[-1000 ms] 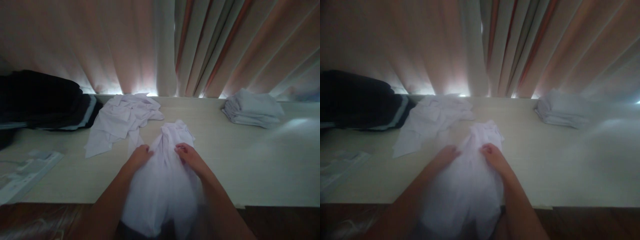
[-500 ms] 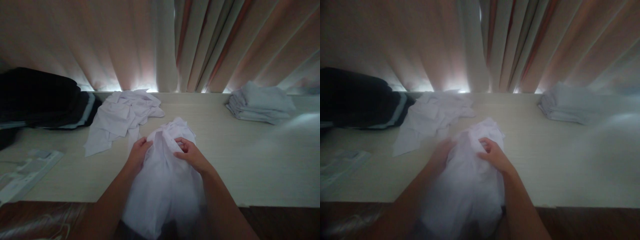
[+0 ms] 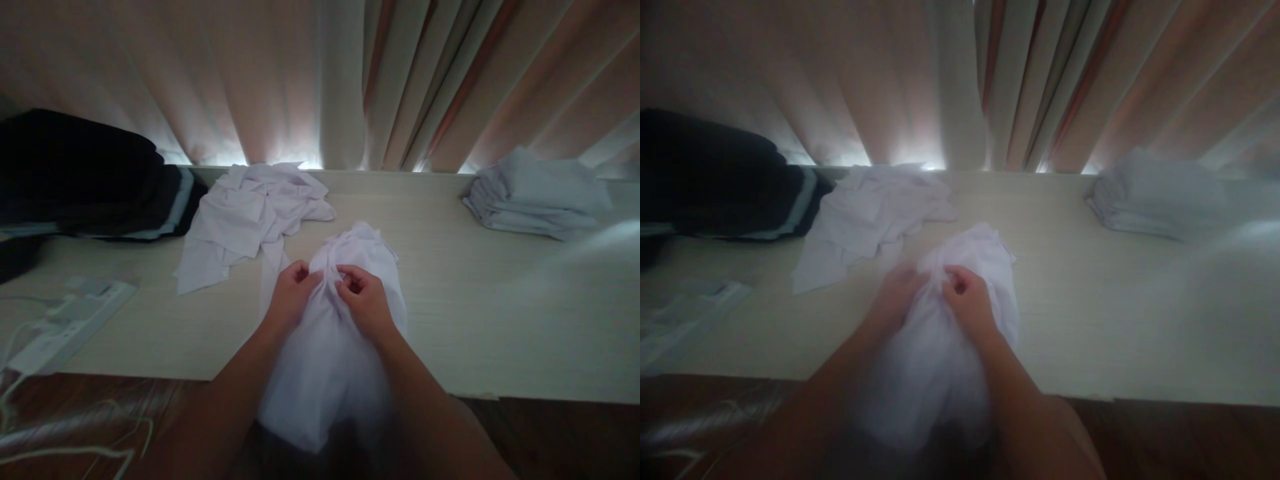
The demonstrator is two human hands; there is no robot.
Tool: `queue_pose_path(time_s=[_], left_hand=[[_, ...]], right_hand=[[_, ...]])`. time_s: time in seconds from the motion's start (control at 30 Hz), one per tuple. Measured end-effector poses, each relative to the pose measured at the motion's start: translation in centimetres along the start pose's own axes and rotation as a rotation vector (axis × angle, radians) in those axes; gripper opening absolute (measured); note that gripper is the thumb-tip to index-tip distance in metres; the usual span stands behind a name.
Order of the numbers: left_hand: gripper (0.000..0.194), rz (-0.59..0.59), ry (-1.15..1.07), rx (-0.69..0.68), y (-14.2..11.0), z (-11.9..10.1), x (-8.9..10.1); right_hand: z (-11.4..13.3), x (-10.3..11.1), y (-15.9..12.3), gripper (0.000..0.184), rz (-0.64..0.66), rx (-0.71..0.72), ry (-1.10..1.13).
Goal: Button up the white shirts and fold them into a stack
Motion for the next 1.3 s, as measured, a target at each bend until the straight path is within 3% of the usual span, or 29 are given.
queue_pose_path(time_s=[0.17, 0.33, 0.7, 0.87, 1.07, 1.3], left_hand=[[0.025, -0.047, 0.1, -0.097, 0.0, -0.3, 0.3], [0.023, -0.02, 0.041, -0.069, 0.0, -0.1, 0.1], [0.023, 0.034, 0.025, -0.113, -0.4, -1.1, -0.3], [0.026, -0.005, 0.099, -0.149, -0.2, -0.7, 0.0], [0.029, -0.018, 0.186, -0.179, -0.1, -0.6, -0.2], [0.026, 0.048, 0.056, -0.108, 0.1, -0.1, -0.6]], right_hand=[[1.5, -0.8, -0.8, 0.028, -0.04, 0.203, -0.192], [2.4, -1.2, -1.0, 0.022, -0.056, 0.365, -0.355], [2.3, -1.3, -1.0, 0.017, -0.047, 0.36, -0.46], [2.5, -1.0, -1.2, 0.017, -0.059, 0.342, -0.347], [2.2, -0.4, -1.0, 0.013, -0.11, 0.223, -0.177], [1.9, -1.0, -1.0, 0.013, -0.039, 0.207, -0.206]])
Point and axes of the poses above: each hand's wrist, its own y-axis towards the middle knuckle, its own x-axis out of the back of the hand, z = x × y, the point moved 6 cm from there along y, towards the middle knuckle, and after that the axes turned 11 degrees about y, right-handed, at the moved point
